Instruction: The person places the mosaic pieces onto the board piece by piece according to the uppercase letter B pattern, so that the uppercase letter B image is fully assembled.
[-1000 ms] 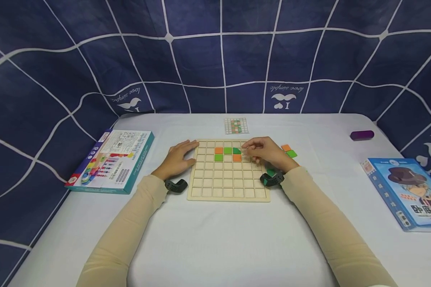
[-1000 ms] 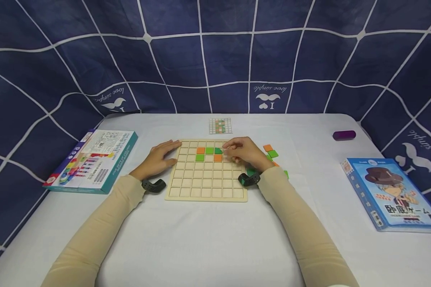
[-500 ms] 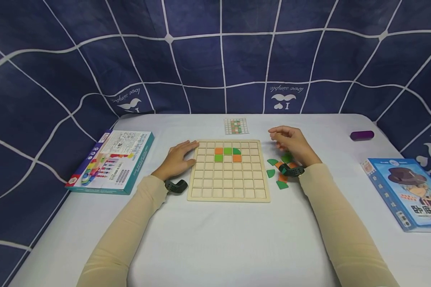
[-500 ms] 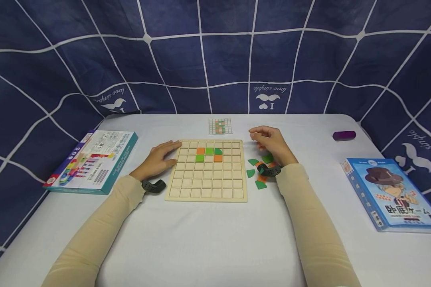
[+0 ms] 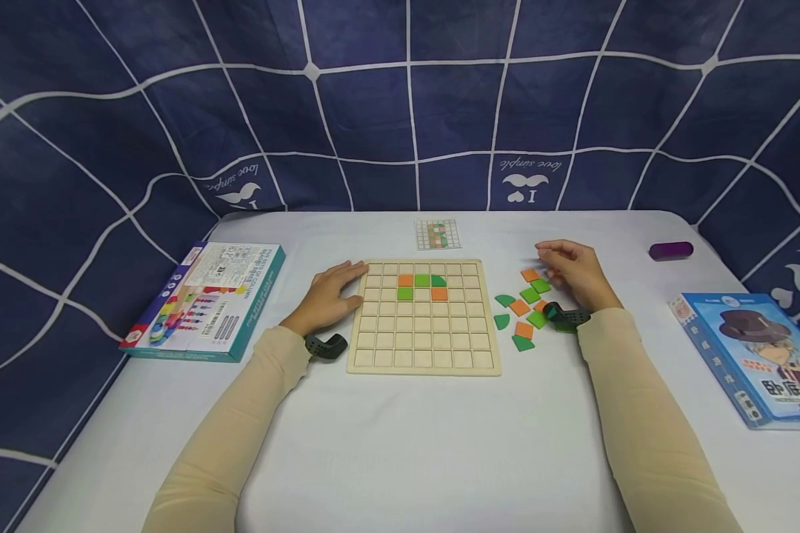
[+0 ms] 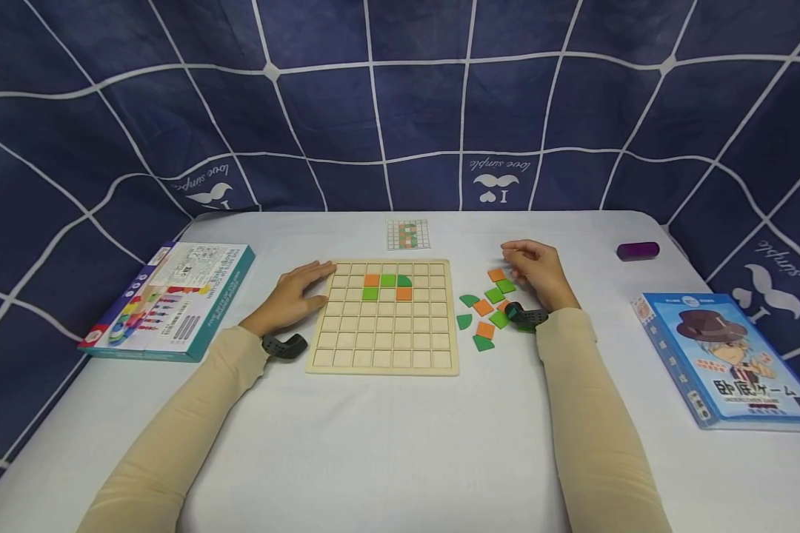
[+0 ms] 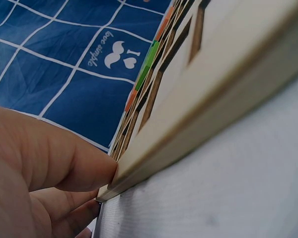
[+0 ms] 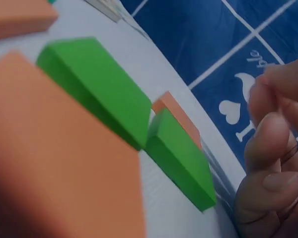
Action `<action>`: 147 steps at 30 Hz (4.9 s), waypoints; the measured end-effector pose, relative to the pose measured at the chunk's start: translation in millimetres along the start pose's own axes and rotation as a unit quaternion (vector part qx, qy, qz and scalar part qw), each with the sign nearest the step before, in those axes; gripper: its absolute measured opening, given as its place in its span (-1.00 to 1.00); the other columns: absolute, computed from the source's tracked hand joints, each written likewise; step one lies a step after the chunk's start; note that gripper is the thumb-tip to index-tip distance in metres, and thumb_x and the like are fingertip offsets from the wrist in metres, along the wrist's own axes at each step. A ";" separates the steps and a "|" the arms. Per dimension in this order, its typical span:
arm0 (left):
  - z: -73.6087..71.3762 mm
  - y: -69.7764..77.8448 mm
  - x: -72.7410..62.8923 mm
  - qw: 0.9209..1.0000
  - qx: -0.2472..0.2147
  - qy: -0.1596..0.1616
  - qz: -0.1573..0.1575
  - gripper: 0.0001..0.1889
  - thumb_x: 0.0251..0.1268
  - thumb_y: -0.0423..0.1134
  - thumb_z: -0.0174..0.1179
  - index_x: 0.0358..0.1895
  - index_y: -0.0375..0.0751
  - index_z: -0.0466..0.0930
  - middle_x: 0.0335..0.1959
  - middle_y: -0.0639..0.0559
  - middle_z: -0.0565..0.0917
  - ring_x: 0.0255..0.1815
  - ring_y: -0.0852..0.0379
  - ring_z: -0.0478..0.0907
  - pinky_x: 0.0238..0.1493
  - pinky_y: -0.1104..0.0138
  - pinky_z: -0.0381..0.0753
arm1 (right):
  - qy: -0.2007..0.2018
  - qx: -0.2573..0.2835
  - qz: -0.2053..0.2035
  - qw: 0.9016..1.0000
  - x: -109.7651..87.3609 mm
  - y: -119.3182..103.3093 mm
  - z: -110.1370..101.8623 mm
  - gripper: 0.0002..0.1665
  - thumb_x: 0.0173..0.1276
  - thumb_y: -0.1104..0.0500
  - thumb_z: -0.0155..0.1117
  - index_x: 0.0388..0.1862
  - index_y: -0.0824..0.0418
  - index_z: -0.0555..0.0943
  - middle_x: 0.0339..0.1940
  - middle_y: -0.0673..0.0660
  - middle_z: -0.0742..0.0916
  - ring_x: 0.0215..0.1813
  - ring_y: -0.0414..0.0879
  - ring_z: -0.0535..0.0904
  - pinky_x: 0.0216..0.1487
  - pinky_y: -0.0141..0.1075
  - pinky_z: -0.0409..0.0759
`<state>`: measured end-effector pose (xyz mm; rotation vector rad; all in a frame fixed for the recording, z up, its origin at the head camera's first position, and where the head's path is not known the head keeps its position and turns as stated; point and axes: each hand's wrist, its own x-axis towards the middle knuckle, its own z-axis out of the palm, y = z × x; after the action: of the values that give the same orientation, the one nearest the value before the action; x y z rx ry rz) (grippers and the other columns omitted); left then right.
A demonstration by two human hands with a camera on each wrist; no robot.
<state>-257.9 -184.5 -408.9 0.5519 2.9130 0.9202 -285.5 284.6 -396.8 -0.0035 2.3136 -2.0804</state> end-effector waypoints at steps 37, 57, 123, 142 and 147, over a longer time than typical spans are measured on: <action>-1.1 0.5 0.0 1.000 0.002 -0.008 -0.006 -0.26 0.43 -0.20 0.17 0.67 -0.26 0.32 0.71 -0.13 0.30 0.78 -0.18 0.05 0.72 -0.10 -0.09 | -0.041 -0.213 0.076 0.973 -2.4 -2.3 -7.7 -0.47 0.54 0.29 0.28 0.43 0.43 0.56 -0.18 -0.02 0.62 -0.32 -0.20 0.44 -0.35 -0.42 0.46; 0.9 -0.1 -1.6 1.000 0.003 -0.001 -0.004 -0.27 0.44 -0.21 0.16 0.66 -0.28 0.32 0.70 -0.16 0.31 0.77 -0.21 0.06 0.72 -0.13 -0.09 | -0.043 -0.232 0.080 0.968 -1.9 -2.6 -6.4 -0.45 0.52 0.22 0.41 0.39 0.43 0.59 -0.35 -0.01 0.56 -0.46 -0.21 0.43 -0.43 -0.40 0.45; 8.8 1.0 -8.2 1.000 -0.004 0.011 -0.008 -0.30 0.44 -0.26 0.21 0.64 -0.26 0.37 0.69 -0.12 0.34 0.76 -0.19 0.09 0.72 -0.16 -0.08 | -0.257 -0.074 -0.024 0.963 -37.3 -18.7 172.9 -0.67 0.51 0.39 0.30 0.19 0.48 0.62 -0.32 0.16 0.79 -0.51 -0.16 0.53 -0.50 -0.42 0.56; 9.8 3.5 -11.0 1.000 -0.001 0.021 -0.008 -0.30 0.40 -0.25 0.21 0.62 -0.27 0.40 0.67 -0.13 0.37 0.75 -0.18 0.12 0.72 -0.12 -0.04 | -0.266 -0.181 -0.103 0.941 -37.8 -8.7 181.3 -0.71 0.41 0.35 0.50 0.07 0.43 0.75 -0.42 0.05 0.73 -0.60 -0.19 0.51 -0.50 -0.37 0.57; 9.9 3.5 -10.3 1.000 -0.004 0.022 -0.007 -0.30 0.40 -0.25 0.21 0.62 -0.27 0.40 0.67 -0.12 0.37 0.76 -0.17 0.12 0.72 -0.12 -0.04 | -0.275 -0.197 -0.114 0.934 -37.2 -9.1 179.6 -0.70 0.43 0.34 0.49 0.10 0.41 0.77 -0.44 0.03 0.72 -0.60 -0.19 0.52 -0.49 -0.37 0.56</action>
<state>-245.7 -180.0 -415.8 0.5153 2.9456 0.9546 -244.2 105.9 -405.9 -0.7864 2.3724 -1.3831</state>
